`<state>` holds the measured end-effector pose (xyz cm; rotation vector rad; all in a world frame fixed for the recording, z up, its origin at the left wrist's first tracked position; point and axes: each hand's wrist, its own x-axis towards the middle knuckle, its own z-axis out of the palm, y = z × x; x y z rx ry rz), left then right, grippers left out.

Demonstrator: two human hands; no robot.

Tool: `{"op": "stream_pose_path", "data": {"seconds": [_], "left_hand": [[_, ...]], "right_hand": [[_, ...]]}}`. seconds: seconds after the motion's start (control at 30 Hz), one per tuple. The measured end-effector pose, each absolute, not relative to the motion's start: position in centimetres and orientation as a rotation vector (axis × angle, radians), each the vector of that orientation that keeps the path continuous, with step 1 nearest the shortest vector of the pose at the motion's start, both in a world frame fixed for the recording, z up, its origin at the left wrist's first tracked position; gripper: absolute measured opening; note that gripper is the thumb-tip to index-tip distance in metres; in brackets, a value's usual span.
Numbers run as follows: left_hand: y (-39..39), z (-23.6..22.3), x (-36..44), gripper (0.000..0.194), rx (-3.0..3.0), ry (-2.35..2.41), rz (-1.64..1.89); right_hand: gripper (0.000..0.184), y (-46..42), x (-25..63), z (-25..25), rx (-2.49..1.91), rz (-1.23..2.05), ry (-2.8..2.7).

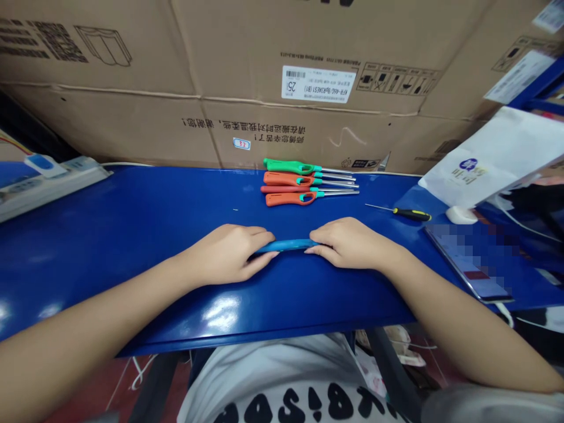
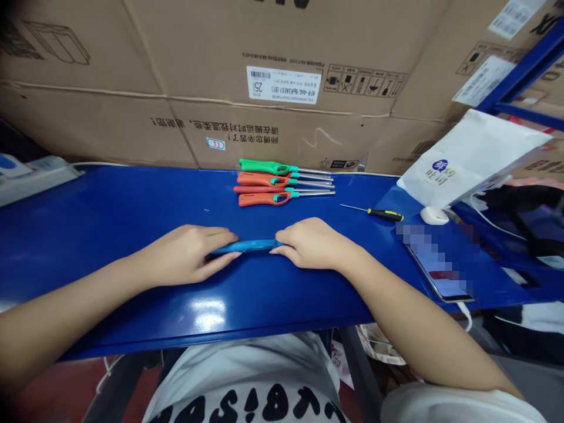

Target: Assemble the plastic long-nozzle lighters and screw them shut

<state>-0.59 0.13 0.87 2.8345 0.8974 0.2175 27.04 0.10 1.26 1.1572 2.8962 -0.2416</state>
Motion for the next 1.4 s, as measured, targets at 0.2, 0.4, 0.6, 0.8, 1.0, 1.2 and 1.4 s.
{"op": "stream_pose_path", "data": {"seconds": [0.2,0.4,0.6,0.8,1.0,1.2,1.4], "left_hand": [[0.2,0.9,-0.4,0.031,2.811,0.895,0.169],[2.3,0.4,-1.8,0.033,2.819,0.993,0.151],[3.0,0.2,-2.1,0.034,2.771,1.002,0.176],[1.9,0.5,-1.2,0.031,2.644,0.870,0.257],[1.2,0.5,-0.7,0.031,2.563,0.799,0.311],[0.9,0.4,-0.6,0.029,2.508,0.751,0.360],[0.0,0.2,-0.6,0.024,2.584,0.810,0.329]], "right_hand": [[0.033,0.2,27.2,1.4,1.164,-0.239,2.970],[0.023,1.8,30.2,1.9,1.343,-0.101,2.946],[0.017,3.0,31.5,1.7,1.333,-0.053,2.988],[0.018,1.7,29.0,1.3,1.131,-0.194,3.187],[0.024,0.9,27.5,0.8,1.069,-0.131,3.086],[0.028,0.5,27.4,0.4,1.035,-0.165,3.039],[0.023,0.3,27.3,0.0,1.001,-0.206,3.065]]}}
